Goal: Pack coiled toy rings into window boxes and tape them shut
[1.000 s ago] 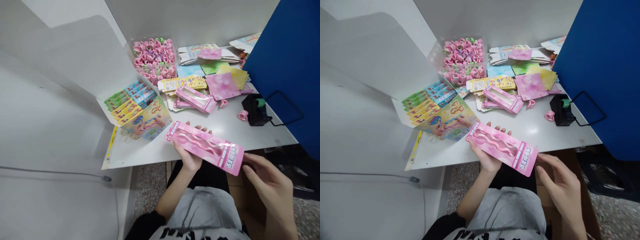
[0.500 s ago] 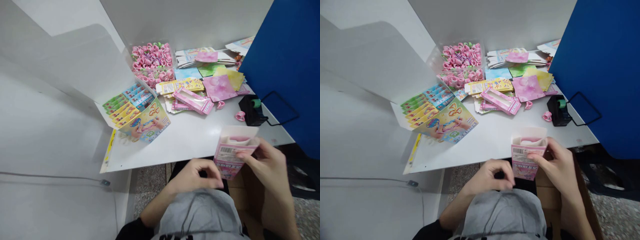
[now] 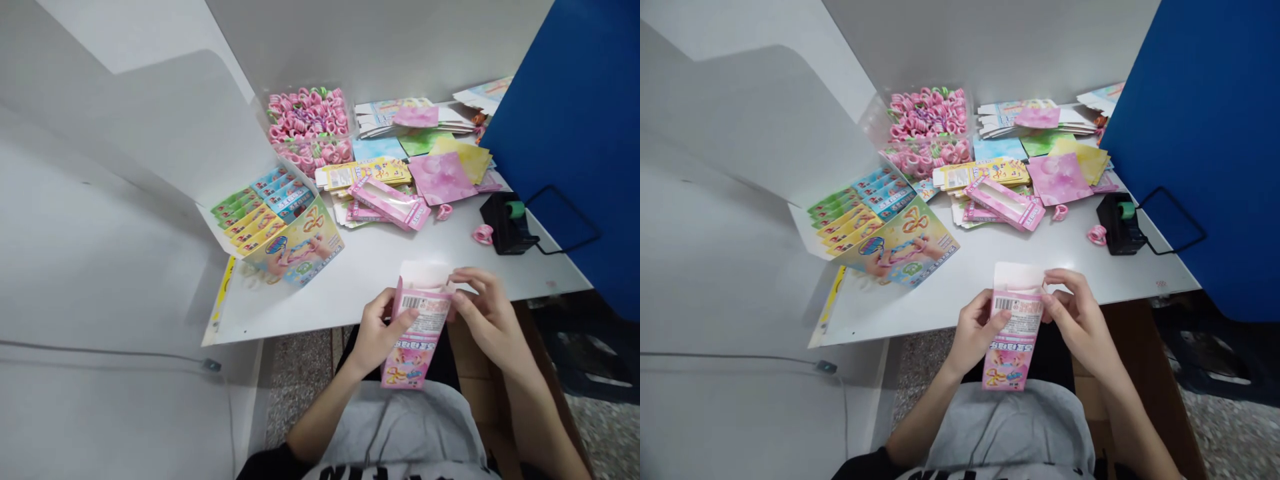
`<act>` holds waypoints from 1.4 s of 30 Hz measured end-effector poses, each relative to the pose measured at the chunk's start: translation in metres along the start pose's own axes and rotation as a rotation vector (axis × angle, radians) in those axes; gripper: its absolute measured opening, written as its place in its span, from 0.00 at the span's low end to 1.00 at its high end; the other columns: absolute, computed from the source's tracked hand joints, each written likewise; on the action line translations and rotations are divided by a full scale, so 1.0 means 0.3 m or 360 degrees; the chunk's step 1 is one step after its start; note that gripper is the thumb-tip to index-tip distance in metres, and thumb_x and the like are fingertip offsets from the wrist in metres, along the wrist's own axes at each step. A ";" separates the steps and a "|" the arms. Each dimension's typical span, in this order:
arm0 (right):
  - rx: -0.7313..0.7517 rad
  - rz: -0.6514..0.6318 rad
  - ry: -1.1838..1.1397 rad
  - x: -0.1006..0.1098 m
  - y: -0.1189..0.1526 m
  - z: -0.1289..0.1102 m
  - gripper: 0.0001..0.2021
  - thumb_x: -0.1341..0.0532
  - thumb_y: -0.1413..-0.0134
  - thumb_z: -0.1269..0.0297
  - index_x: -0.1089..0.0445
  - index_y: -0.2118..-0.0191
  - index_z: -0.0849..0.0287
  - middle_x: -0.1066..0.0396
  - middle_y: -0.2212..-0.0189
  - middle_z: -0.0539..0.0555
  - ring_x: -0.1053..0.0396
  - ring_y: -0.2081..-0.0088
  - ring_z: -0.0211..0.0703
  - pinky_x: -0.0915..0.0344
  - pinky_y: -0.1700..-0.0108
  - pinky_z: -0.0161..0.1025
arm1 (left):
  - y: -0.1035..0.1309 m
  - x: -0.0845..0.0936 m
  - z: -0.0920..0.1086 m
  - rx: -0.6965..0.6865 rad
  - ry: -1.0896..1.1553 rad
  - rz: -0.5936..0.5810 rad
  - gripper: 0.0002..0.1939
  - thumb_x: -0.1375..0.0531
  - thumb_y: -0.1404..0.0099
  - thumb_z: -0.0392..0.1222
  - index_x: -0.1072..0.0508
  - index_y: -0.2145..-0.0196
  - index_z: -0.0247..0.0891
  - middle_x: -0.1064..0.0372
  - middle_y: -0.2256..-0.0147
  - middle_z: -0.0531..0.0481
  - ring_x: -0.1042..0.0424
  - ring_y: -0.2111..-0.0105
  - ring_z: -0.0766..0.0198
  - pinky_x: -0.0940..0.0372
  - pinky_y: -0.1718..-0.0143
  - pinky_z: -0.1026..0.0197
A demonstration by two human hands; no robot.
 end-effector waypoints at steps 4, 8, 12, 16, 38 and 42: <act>-0.0016 -0.0264 0.0321 0.002 -0.025 -0.029 0.09 0.36 0.38 0.55 0.22 0.62 0.54 0.25 0.64 0.54 0.28 0.67 0.41 0.30 0.66 0.37 | 0.001 0.010 -0.008 0.0039 -0.0084 -0.0066 0.21 0.32 0.42 0.57 0.28 0.65 0.36 0.32 0.70 0.53 0.35 0.70 0.65 0.37 0.66 0.64; 0.0001 -0.0418 0.0476 0.005 -0.042 -0.065 0.11 0.34 0.41 0.52 0.20 0.66 0.53 0.24 0.65 0.55 0.27 0.63 0.45 0.29 0.63 0.38 | 0.003 0.010 -0.011 -0.0008 -0.0247 -0.0183 0.18 0.35 0.39 0.56 0.28 0.65 0.37 0.34 0.69 0.53 0.36 0.68 0.64 0.38 0.64 0.63; 0.0000 -0.0615 0.0634 -0.011 -0.042 -0.071 0.12 0.37 0.38 0.52 0.20 0.65 0.52 0.25 0.64 0.54 0.27 0.63 0.43 0.31 0.61 0.37 | 0.012 -0.009 -0.013 -0.0030 -0.0260 -0.0332 0.14 0.38 0.35 0.52 0.31 0.61 0.38 0.34 0.66 0.53 0.35 0.66 0.63 0.37 0.61 0.63; -0.0042 -0.0922 0.0798 -0.037 -0.026 -0.040 0.14 0.41 0.34 0.54 0.20 0.64 0.51 0.30 0.61 0.54 0.28 0.60 0.43 0.32 0.55 0.39 | 0.024 -0.052 -0.044 0.0107 -0.0239 -0.0590 0.19 0.35 0.37 0.50 0.32 0.53 0.39 0.32 0.59 0.51 0.32 0.60 0.61 0.36 0.55 0.61; -0.0356 -0.1049 0.1063 -0.051 0.081 0.084 0.10 0.42 0.35 0.65 0.22 0.59 0.55 0.37 0.59 0.54 0.31 0.60 0.43 0.35 0.56 0.42 | 0.051 -0.091 -0.168 0.0439 -0.0166 -0.0956 0.27 0.29 0.43 0.46 0.28 0.47 0.38 0.28 0.55 0.48 0.29 0.58 0.61 0.34 0.56 0.61; -0.0369 -0.1179 0.1061 -0.059 0.093 0.112 0.08 0.39 0.39 0.69 0.21 0.63 0.54 0.38 0.60 0.53 0.32 0.60 0.42 0.36 0.56 0.41 | 0.062 -0.095 -0.155 0.0360 -0.0455 -0.1036 0.29 0.30 0.42 0.47 0.29 0.44 0.40 0.25 0.55 0.49 0.27 0.59 0.59 0.35 0.55 0.60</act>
Point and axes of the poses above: each hand's wrist, its own y-axis away from the middle knuckle, its own x-axis out of the back of the hand, z = x × y, the point moved 9 cm from there along -y, towards the middle knuckle
